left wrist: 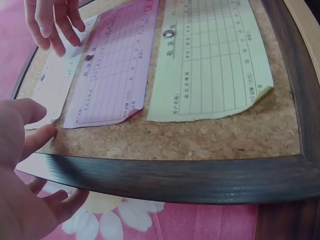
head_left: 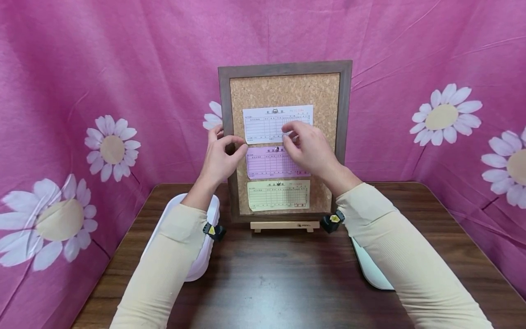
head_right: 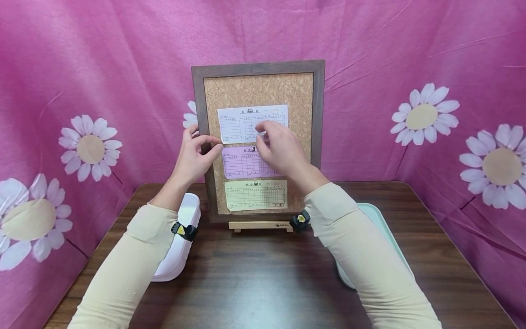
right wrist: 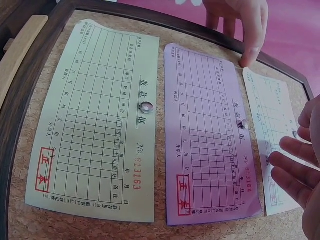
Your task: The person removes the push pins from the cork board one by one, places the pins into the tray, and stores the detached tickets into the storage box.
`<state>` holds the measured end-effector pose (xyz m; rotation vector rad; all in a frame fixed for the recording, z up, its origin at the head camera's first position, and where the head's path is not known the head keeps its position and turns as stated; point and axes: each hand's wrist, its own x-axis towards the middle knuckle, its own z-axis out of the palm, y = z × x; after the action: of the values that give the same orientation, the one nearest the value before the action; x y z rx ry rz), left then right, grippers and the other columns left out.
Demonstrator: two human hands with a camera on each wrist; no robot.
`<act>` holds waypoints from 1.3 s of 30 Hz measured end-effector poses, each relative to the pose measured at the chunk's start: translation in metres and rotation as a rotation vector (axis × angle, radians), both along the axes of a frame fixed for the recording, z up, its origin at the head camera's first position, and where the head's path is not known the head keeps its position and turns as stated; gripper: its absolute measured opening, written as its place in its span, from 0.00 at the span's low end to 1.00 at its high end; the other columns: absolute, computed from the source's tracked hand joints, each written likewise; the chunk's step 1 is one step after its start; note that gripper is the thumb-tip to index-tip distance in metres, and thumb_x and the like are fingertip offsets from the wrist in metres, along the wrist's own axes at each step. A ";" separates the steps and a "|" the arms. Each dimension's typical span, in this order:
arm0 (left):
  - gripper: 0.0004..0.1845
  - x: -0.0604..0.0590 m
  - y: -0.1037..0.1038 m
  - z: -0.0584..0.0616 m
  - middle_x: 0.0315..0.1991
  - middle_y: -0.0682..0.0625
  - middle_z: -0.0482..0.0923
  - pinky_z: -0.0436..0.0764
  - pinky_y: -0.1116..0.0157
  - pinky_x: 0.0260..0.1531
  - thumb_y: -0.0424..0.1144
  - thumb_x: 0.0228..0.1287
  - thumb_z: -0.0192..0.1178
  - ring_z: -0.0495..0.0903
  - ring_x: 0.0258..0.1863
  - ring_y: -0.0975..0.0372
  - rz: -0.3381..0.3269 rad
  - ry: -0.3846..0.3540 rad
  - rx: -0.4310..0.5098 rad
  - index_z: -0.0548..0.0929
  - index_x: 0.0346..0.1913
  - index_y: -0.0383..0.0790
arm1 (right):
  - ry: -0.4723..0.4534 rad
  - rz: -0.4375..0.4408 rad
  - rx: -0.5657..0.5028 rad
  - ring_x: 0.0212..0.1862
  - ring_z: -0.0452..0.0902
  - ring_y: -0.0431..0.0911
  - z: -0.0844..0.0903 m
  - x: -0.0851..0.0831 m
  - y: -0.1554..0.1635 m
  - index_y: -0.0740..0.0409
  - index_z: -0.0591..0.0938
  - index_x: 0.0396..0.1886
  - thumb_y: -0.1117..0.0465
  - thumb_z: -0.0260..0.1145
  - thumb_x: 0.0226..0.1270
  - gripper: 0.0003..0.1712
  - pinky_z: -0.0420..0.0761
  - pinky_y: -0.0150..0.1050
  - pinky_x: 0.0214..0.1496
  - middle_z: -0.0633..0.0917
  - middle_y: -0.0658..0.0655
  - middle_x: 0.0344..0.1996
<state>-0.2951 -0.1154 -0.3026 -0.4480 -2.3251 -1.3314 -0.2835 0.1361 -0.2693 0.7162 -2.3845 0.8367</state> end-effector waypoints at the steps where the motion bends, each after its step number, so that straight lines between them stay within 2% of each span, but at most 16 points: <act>1: 0.13 0.000 0.000 0.001 0.83 0.33 0.53 0.64 0.45 0.81 0.38 0.69 0.68 0.61 0.80 0.41 -0.006 -0.019 0.003 0.91 0.47 0.32 | -0.001 -0.004 -0.001 0.48 0.90 0.58 0.000 0.000 0.000 0.68 0.84 0.56 0.65 0.62 0.77 0.15 0.88 0.53 0.56 0.90 0.67 0.50; 7: 0.14 0.000 0.001 0.004 0.85 0.36 0.48 0.59 0.45 0.83 0.40 0.71 0.68 0.52 0.85 0.44 -0.042 -0.106 0.052 0.91 0.51 0.34 | -0.002 -0.013 -0.013 0.48 0.90 0.58 0.001 -0.001 0.000 0.68 0.85 0.56 0.65 0.62 0.77 0.15 0.88 0.53 0.56 0.90 0.67 0.50; 14: 0.16 -0.003 0.000 0.002 0.85 0.36 0.48 0.57 0.45 0.84 0.41 0.71 0.69 0.50 0.86 0.44 -0.044 -0.151 0.135 0.90 0.54 0.34 | -0.006 -0.007 -0.016 0.48 0.89 0.58 0.002 -0.002 -0.001 0.68 0.85 0.56 0.65 0.62 0.78 0.15 0.88 0.52 0.56 0.90 0.67 0.50; 24: 0.16 -0.011 0.003 0.005 0.83 0.34 0.54 0.60 0.47 0.83 0.41 0.71 0.67 0.50 0.86 0.46 -0.036 -0.127 0.165 0.91 0.53 0.32 | -0.034 -0.007 -0.072 0.48 0.90 0.59 0.006 -0.003 -0.003 0.69 0.85 0.56 0.66 0.62 0.77 0.15 0.89 0.53 0.56 0.90 0.69 0.50; 29: 0.16 -0.015 0.008 0.009 0.79 0.32 0.59 0.63 0.47 0.80 0.41 0.72 0.68 0.56 0.81 0.44 -0.035 -0.118 0.196 0.90 0.52 0.31 | -0.040 -0.017 -0.129 0.46 0.90 0.59 0.005 -0.005 -0.003 0.69 0.86 0.54 0.66 0.62 0.76 0.14 0.89 0.52 0.54 0.91 0.68 0.48; 36: 0.16 -0.017 0.011 0.012 0.83 0.34 0.54 0.58 0.46 0.83 0.41 0.72 0.68 0.50 0.85 0.42 -0.029 -0.139 0.217 0.90 0.52 0.32 | -0.073 -0.044 -0.177 0.46 0.89 0.58 0.007 -0.008 -0.005 0.67 0.87 0.54 0.65 0.63 0.76 0.13 0.87 0.51 0.55 0.92 0.67 0.48; 39: 0.16 -0.019 0.011 0.011 0.81 0.32 0.57 0.58 0.47 0.83 0.40 0.71 0.68 0.53 0.84 0.42 -0.032 -0.115 0.223 0.90 0.52 0.30 | -0.102 -0.060 -0.207 0.46 0.88 0.56 0.009 -0.009 -0.007 0.66 0.87 0.54 0.64 0.64 0.77 0.14 0.85 0.47 0.54 0.92 0.66 0.47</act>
<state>-0.3142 -0.1045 -0.2913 -0.3474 -2.2321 -1.6494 -0.2925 0.1295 -0.2602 0.5282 -2.3499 1.0979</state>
